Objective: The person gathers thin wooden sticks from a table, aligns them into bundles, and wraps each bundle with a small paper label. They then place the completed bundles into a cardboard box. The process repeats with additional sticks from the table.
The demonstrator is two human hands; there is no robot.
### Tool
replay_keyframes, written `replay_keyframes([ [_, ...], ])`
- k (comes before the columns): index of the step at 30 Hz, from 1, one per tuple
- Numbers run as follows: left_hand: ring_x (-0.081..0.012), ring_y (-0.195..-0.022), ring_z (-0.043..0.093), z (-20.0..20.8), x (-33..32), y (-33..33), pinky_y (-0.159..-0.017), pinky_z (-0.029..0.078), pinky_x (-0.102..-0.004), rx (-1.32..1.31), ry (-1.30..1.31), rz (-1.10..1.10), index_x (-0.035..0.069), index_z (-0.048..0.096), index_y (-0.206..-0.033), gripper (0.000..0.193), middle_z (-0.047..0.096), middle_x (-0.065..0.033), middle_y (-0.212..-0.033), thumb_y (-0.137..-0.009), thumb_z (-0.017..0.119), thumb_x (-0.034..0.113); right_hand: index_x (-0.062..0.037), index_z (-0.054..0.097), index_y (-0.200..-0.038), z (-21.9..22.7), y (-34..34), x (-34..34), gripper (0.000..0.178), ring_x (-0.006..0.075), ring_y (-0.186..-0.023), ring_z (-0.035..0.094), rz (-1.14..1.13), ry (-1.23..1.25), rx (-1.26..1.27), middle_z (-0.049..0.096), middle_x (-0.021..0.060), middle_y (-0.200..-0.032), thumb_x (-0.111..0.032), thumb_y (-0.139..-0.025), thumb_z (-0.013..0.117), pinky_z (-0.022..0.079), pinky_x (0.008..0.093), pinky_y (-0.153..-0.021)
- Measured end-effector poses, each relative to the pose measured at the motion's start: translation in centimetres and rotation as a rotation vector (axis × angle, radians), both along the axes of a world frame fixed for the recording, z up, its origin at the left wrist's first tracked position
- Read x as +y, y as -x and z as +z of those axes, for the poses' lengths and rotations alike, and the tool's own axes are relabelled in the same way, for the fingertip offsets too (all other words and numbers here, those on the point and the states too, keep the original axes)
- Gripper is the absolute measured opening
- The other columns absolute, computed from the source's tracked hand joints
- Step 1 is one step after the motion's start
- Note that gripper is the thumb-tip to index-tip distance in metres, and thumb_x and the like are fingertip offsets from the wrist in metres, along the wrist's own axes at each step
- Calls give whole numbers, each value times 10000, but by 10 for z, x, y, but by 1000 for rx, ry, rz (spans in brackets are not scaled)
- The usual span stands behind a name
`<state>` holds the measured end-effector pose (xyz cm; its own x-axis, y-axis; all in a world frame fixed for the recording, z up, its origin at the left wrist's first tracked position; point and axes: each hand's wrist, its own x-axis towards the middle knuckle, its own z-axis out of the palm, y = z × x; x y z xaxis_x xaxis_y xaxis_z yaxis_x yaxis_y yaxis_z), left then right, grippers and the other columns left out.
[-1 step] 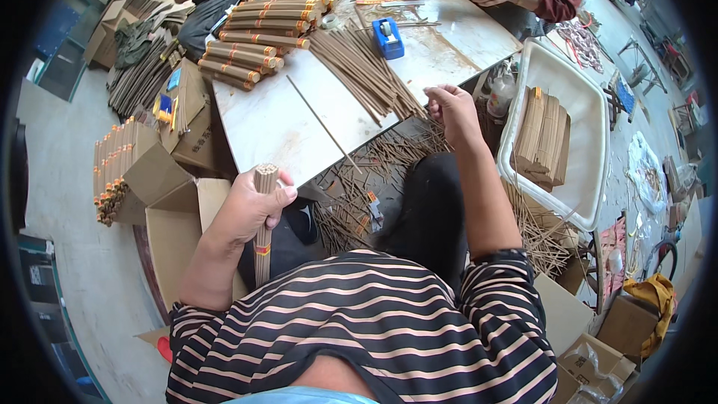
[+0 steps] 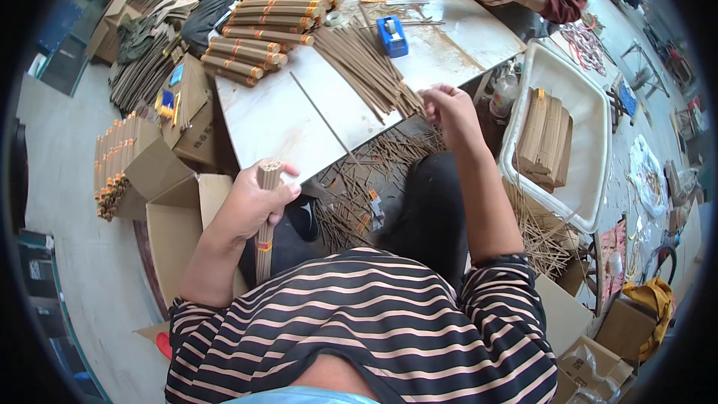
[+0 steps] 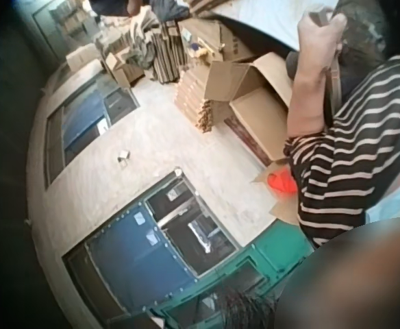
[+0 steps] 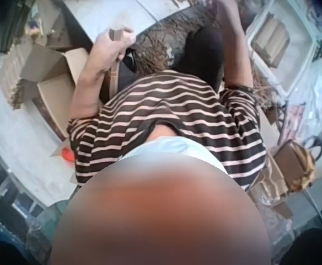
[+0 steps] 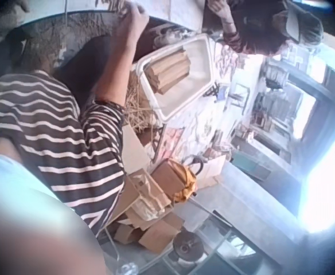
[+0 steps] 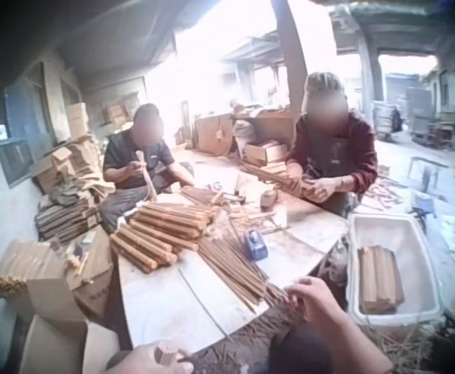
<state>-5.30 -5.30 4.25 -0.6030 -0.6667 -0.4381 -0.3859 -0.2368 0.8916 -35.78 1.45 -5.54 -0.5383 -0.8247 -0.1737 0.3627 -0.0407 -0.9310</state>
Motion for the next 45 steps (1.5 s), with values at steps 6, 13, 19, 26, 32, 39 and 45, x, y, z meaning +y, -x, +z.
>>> replay_keyframes([
  [6, -33, -437, 412, 23, 10, -1, -411, 345, -180, 93, 146, -156, 9, 258, -1392, 722, 453, 54, -579, -785, 642, 77, -42, 617, -790, 57, -88, 26, 105, 215, -700, 574, 321, 382, 1227, 572, 77, -771, -46, -708, 683, 467, 316, -613],
  [13, -21, -479, 425, 27, 21, -18, -437, 355, -181, 12, 184, -122, 12, 505, -1206, 454, 497, 53, -634, -772, 619, 82, -53, 615, -819, 78, -122, 38, 204, 231, -735, 575, 232, 648, 1577, 571, 63, -799, -49, -633, 699, 473, 323, -626],
  [19, -10, -518, 423, 42, 22, -26, -461, 351, -176, 45, 337, -69, -10, 579, -997, 239, 496, 55, -656, -774, 606, 71, -51, 610, -818, 79, -132, 51, 230, 240, -731, 570, 152, 748, 1591, 569, 63, -798, -34, -612, 713, 473, 332, -624],
  [26, -21, -626, 474, 64, 29, -39, -534, 392, -185, -10, 792, -266, -3, 568, -1038, 291, 554, 14, -735, -752, 622, 0, -44, 628, -925, 93, -127, 59, 256, 213, -903, 577, 444, 592, 941, 600, 82, -903, 38, -686, 583, 448, 326, -827],
  [32, -235, -788, 604, 46, 37, -42, -694, 487, -301, 75, 1020, -398, -1, 548, -1087, 374, 615, -152, -882, -727, 640, 39, 53, 536, -1137, 99, -144, 36, 381, 142, -953, 571, 759, 220, 15, 615, 107, -1034, -203, -860, 587, 435, 269, -868],
  [39, -45, -669, 512, 42, 42, -49, -591, 425, -204, 60, 978, -269, -4, 539, -1153, 425, 584, -27, -779, -738, 627, -16, 20, 599, -890, 95, -156, 41, 158, 81, -641, 576, 854, 87, -233, 622, 40, -767, -24, -766, 687, 472, 179, -602],
  [45, -21, -666, 477, 49, 49, -49, -587, 413, -194, -23, 723, -221, -7, 586, -1003, 262, 551, 10, -741, -743, 617, 2, 4, 608, -871, 93, -157, 47, 132, 69, -624, 564, 841, 33, -157, 617, 27, -752, -40, -772, 683, 460, 177, -585],
])
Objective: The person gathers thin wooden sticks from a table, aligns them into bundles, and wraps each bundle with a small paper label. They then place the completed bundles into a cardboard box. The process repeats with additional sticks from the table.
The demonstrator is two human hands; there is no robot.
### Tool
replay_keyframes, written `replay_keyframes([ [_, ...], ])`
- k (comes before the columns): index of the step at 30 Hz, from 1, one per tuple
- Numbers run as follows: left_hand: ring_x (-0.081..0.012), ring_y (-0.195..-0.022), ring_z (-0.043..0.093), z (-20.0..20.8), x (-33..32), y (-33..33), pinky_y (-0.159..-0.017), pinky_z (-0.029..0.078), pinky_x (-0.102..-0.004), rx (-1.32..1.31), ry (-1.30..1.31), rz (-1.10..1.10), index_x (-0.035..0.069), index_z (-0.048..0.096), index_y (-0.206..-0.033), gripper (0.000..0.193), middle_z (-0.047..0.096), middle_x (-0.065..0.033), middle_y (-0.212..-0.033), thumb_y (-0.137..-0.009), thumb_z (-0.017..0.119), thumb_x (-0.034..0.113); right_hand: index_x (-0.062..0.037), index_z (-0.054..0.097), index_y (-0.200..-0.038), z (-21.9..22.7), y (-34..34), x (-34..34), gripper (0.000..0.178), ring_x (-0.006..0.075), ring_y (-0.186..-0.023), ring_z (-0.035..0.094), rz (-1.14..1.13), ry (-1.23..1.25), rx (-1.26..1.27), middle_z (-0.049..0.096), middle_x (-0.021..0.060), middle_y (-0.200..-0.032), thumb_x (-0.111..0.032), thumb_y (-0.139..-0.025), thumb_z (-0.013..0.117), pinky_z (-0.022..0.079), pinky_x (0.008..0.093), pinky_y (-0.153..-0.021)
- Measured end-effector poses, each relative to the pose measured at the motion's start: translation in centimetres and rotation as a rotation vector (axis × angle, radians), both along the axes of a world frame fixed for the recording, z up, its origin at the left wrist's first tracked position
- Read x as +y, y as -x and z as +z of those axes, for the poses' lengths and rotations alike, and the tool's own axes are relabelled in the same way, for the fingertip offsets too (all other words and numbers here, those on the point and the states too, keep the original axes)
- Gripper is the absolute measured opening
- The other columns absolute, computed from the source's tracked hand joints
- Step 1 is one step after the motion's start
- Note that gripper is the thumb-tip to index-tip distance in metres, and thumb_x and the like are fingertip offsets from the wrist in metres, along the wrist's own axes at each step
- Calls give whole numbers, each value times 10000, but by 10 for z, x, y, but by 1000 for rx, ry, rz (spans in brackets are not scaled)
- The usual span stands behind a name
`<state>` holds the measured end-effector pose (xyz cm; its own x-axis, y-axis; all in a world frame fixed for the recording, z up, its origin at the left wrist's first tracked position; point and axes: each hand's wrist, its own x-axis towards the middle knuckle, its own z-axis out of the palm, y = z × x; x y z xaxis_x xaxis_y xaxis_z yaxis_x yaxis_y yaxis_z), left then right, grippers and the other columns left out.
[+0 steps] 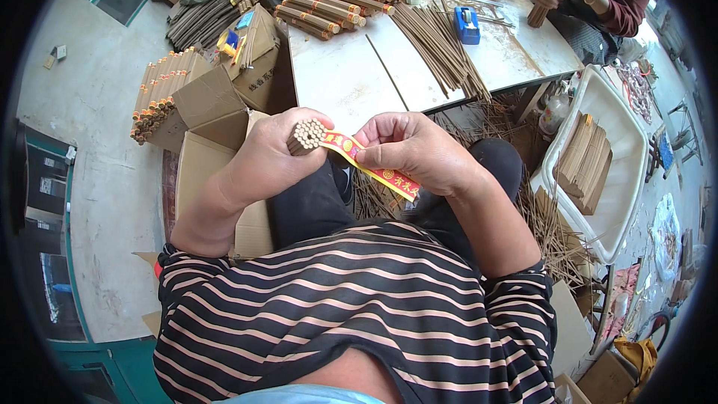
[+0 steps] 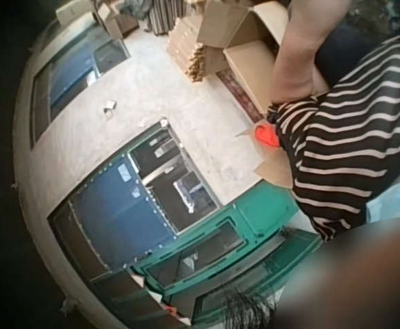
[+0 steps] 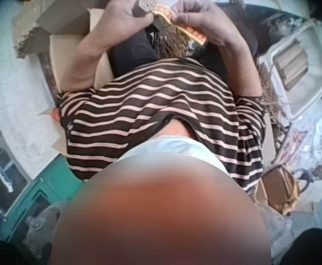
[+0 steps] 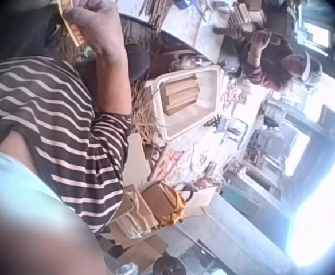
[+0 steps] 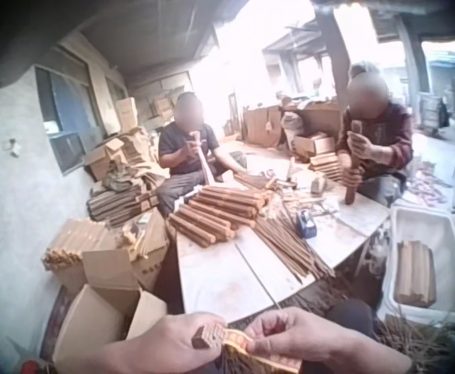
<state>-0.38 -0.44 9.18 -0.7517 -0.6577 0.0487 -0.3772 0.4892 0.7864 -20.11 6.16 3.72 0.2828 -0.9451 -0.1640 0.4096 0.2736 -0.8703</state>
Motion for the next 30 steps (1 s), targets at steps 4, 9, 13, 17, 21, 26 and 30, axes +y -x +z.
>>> replay_keyframes([
  [4, -37, -696, 501, -8, 0, 2, -613, 428, -209, -33, 72, -44, -12, 575, -997, 248, 565, -3, -762, -754, 614, 18, -4, 595, -874, -3, -5, -2, 120, 71, -637, 562, 22, 8, 0, 608, 31, -759, -96, -822, 652, 460, 192, -581],
  [9, -228, -637, 614, -24, -4, -3, -600, 486, -298, 16, -8, -1, -16, 554, -995, 274, 619, -151, -757, -752, 608, 99, 12, 572, -904, -9, -8, -2, 106, 88, -602, 561, -3, 44, 37, 608, 52, -757, -85, -867, 588, 488, 212, -552],
  [13, -67, -470, 469, -31, -7, -7, -402, 391, -208, -119, -664, 168, -28, 518, -1011, 314, 527, -28, -651, -741, 615, 100, 11, 569, -941, -17, -13, 9, 107, 43, -568, 507, -144, 148, 208, 594, 23, -748, -80, -886, 555, 440, 181, -502],
  [17, -52, -423, 430, -60, -3, -5, -353, 332, -195, -33, -766, 196, -13, 502, -978, 241, 498, -2, -611, -774, 611, 56, -6, 589, -900, -20, -31, 15, 124, 18, -591, 441, -146, 187, 398, 554, -23, -706, -130, -890, 581, 375, 177, -506],
  [21, -59, -422, 436, -66, 2, 2, -362, 343, -195, 76, -847, 227, -24, 503, -936, 215, 504, -18, -632, -738, 576, 13, 8, 563, -880, -33, -40, 8, 151, 28, -684, 481, -186, 210, 509, 569, 2, -754, -140, -889, 585, 401, 175, -572],
  [26, -63, -432, 434, -72, 2, 5, -379, 350, -203, 104, -908, 226, -13, 505, -913, 209, 501, -27, -624, -718, 573, 18, 5, 560, -870, -34, -45, 1, 163, 35, -651, 493, -229, 149, 611, 581, 0, -733, -151, -872, 611, 417, 166, -581],
  [30, -64, -422, 429, -77, 0, 6, -369, 340, -199, 144, -921, 242, -21, 489, -921, 245, 493, -25, -627, -698, 588, -20, 1, 574, -835, -35, -44, -4, 161, 36, -617, 504, -239, 166, 660, 577, -7, -689, -147, -855, 633, 416, 166, -551],
])
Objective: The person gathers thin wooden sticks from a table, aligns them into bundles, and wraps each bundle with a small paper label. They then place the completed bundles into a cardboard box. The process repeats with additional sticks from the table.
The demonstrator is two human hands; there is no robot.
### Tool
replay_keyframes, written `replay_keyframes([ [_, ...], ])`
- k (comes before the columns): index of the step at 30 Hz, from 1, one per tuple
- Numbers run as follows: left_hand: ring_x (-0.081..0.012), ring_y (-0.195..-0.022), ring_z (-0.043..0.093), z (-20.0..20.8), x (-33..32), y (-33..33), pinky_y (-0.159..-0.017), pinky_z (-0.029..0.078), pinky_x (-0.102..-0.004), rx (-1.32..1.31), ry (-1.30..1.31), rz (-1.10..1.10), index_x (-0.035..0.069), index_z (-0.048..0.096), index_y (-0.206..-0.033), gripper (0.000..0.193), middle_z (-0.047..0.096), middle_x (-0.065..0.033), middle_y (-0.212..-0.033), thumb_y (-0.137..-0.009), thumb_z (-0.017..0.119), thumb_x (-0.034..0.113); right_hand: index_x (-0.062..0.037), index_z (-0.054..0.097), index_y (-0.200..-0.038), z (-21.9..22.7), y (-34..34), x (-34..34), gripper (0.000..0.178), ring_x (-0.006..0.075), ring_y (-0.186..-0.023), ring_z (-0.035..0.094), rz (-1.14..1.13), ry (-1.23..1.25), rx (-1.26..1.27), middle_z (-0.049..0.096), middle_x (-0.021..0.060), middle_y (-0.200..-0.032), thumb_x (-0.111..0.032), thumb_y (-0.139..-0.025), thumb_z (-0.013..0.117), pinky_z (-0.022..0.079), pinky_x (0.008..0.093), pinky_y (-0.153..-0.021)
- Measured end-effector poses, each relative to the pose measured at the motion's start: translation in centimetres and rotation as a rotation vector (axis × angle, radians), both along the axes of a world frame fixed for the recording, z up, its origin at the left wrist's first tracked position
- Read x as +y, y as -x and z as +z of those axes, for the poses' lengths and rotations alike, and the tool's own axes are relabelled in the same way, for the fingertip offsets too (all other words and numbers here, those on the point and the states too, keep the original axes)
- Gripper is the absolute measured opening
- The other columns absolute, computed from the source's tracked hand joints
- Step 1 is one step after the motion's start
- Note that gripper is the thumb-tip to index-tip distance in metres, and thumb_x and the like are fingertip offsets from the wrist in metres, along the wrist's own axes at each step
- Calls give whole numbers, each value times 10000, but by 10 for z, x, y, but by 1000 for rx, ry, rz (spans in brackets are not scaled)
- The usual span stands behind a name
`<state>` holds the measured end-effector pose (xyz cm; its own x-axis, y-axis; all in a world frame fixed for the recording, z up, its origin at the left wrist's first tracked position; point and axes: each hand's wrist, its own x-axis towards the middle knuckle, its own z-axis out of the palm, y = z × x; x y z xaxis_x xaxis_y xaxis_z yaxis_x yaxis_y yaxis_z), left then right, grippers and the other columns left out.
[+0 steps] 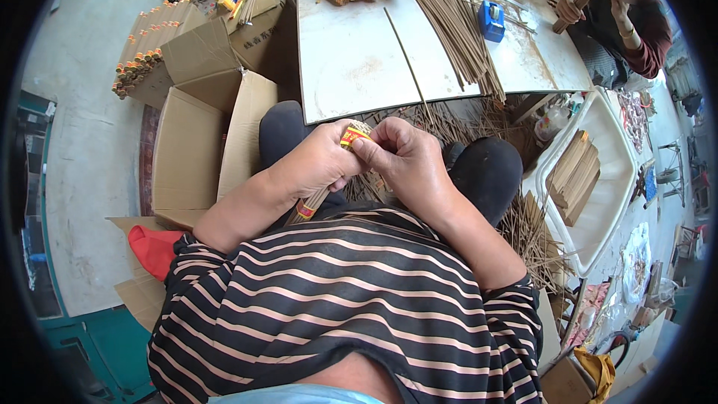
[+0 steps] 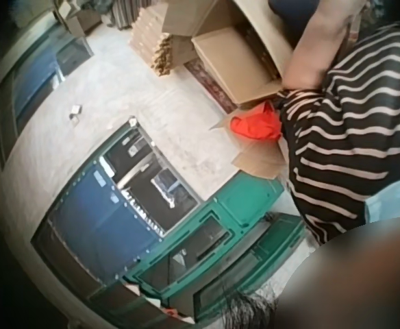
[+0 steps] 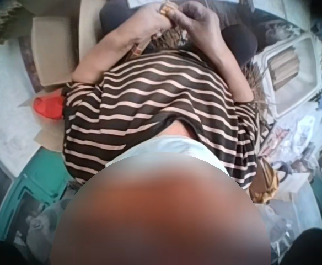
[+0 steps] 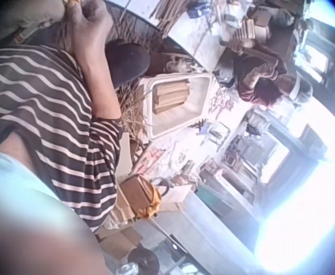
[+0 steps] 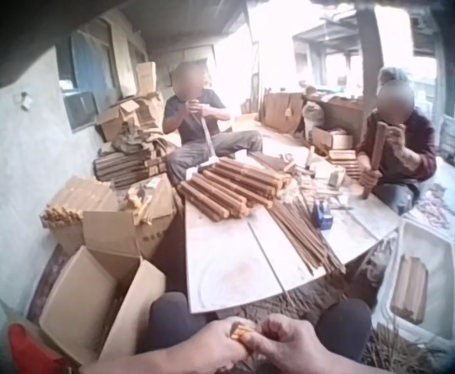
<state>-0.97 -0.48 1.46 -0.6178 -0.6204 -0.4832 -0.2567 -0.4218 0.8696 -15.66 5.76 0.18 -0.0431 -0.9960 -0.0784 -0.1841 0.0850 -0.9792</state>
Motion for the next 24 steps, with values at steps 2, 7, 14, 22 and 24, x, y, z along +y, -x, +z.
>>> replay_keyframes([
  [2, -68, -442, 435, 0, 0, -1, -385, 349, -202, 10, 4, -3, -18, 491, -934, 254, 501, -28, -646, -702, 590, -2, -1, 580, -812, 1, 2, -3, 155, 34, -615, 512, 16, -43, -41, 577, -6, -683, -138, -846, 644, 412, 167, -537],
  [7, -62, -513, 459, 0, 5, -8, -436, 374, -197, 64, 28, -15, -6, 497, -989, 276, 509, -23, -701, -743, 572, 95, -9, 588, -753, 13, 5, -4, 177, 39, -578, 512, 16, -93, -81, 561, -11, -639, -146, -818, 677, 408, 168, -508],
  [14, -42, -536, 434, -15, 6, -15, -459, 352, -165, 228, 88, -104, -8, 481, -1029, 418, 480, -10, -702, -942, 414, 396, -18, 590, -727, 16, 9, -5, 213, 41, -538, 489, 20, -144, -70, 543, -17, -603, -185, -801, 701, 387, 168, -472],
  [22, -51, -519, 438, -13, 8, -15, -450, 354, -166, 267, 101, -87, 14, 494, -981, 458, 488, -21, -672, -965, 320, 437, -21, 591, -732, 12, 10, -4, 255, 42, -520, 456, 37, -123, -176, 520, -23, -581, -236, -782, 717, 347, 168, -452],
  [24, -52, -514, 439, -12, 8, -14, -447, 354, -166, 269, 85, -83, 19, 496, -983, 457, 491, -21, -667, -964, 320, 440, -22, 590, -734, 14, 11, -4, 260, 43, -516, 445, 49, -126, -217, 515, -23, -578, -242, -779, 719, 336, 171, -448],
])
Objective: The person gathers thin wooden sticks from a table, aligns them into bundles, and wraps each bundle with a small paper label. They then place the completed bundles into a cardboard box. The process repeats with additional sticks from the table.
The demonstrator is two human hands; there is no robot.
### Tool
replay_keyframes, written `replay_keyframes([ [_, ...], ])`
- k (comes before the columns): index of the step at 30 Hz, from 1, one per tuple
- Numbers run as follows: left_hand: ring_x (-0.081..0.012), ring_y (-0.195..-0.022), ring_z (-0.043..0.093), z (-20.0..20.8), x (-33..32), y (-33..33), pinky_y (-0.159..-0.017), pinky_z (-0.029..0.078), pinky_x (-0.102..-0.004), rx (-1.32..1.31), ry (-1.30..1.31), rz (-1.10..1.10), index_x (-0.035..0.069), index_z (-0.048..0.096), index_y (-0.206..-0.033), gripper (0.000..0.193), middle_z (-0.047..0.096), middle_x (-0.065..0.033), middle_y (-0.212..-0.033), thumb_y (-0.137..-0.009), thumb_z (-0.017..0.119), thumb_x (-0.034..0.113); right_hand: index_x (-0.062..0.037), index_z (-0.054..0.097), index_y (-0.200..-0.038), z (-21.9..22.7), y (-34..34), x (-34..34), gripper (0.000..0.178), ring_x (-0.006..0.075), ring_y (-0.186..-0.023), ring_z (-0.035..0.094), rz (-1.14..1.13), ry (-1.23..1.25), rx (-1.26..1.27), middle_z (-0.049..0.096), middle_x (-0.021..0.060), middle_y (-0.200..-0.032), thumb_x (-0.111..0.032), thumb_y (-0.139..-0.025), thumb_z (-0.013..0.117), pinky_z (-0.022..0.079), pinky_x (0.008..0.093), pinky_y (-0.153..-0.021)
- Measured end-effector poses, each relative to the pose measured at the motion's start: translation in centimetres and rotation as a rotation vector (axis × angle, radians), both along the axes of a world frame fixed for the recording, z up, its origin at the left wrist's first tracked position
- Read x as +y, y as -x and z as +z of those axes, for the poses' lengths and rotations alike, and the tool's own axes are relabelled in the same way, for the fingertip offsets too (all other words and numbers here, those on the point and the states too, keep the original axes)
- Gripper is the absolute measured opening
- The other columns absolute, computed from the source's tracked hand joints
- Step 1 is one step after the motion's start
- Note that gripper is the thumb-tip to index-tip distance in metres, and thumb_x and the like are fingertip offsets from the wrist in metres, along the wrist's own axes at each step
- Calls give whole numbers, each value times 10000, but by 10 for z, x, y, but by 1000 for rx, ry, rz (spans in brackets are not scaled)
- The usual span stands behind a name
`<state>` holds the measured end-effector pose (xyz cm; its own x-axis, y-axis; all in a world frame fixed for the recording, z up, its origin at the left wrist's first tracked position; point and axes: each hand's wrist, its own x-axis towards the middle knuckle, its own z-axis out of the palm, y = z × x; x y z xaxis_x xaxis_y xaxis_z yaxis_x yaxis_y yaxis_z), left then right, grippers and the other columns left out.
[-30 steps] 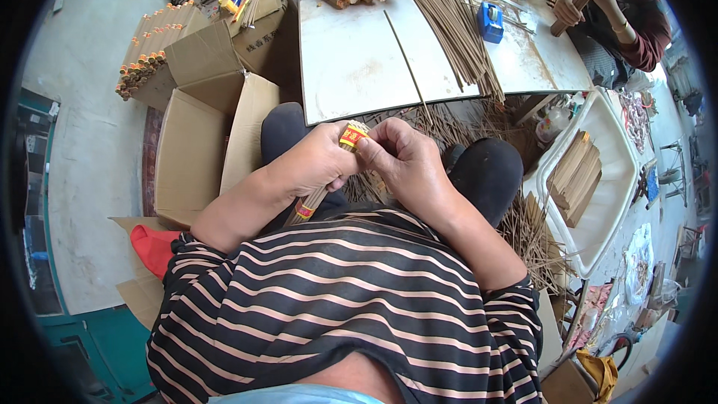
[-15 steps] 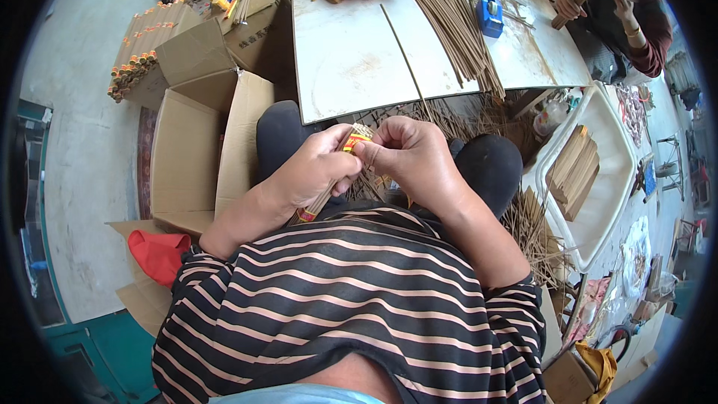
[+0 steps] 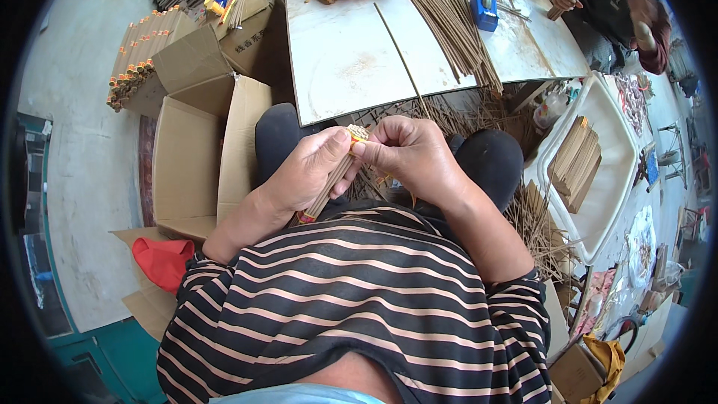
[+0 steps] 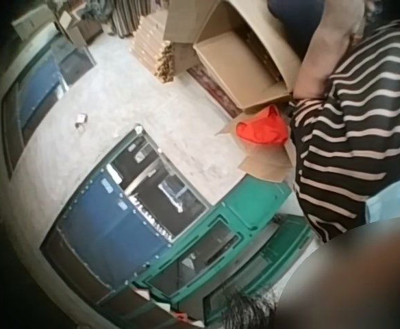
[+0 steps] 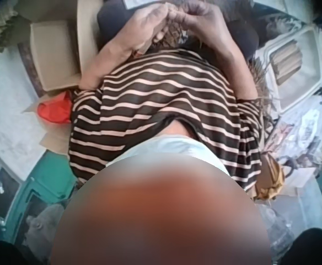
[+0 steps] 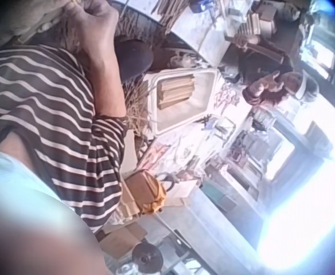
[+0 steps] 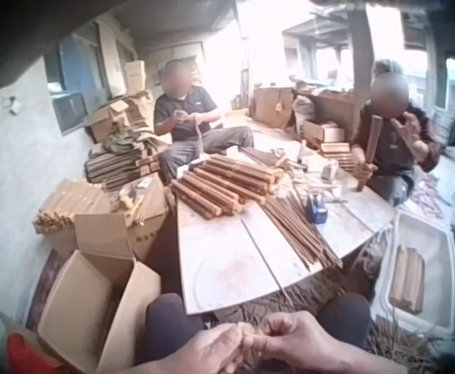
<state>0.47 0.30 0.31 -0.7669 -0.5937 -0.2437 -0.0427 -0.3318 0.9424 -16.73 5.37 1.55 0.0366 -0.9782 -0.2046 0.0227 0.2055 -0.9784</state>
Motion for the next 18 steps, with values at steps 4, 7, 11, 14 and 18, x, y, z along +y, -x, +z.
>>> replay_keyframes([
  [4, -54, -511, 439, -1, 0, -1, -446, 354, -167, -25, -9, -3, 27, 499, -989, 459, 493, -21, -666, -962, 320, 448, -5, 605, -741, -1, 4, -1, 224, 40, -504, 434, 26, 9, 65, 522, -17, -574, -202, -805, 692, 330, 185, -434],
  [7, -54, -509, 438, 0, 0, 0, -445, 353, -167, -10, -35, -3, 26, 499, -995, 463, 493, -19, -664, -960, 323, 453, 1, 612, -736, 0, 5, -2, 210, 35, -498, 424, 39, -2, 68, 522, -19, -569, -179, -822, 676, 320, 190, -426],
  [11, -54, -509, 437, 1, 0, 0, -445, 354, -167, -21, -17, -2, 22, 498, -1001, 475, 492, -17, -662, -958, 319, 460, -29, 584, -730, -1, 6, -3, 254, 39, -518, 428, 36, -19, 15, 496, -34, -573, -237, -774, 723, 319, 174, -446],
  [14, -52, -510, 436, 0, 0, -1, -446, 355, -166, -37, 18, 5, 18, 497, -1006, 479, 490, -16, -660, -958, 316, 459, -39, 577, -733, -5, 3, -2, 246, 37, -521, 421, 4, 9, 77, 493, -43, -583, -232, -774, 724, 313, 173, -447],
  [18, -49, -513, 436, 0, 2, 0, -447, 356, -165, -29, 32, 20, 17, 495, -1013, 468, 486, -13, -658, -962, 317, 446, -49, 559, -727, -13, 1, 0, 240, 35, -519, 410, -27, 57, 15, 486, -47, -591, -218, -779, 721, 308, 172, -446],
])
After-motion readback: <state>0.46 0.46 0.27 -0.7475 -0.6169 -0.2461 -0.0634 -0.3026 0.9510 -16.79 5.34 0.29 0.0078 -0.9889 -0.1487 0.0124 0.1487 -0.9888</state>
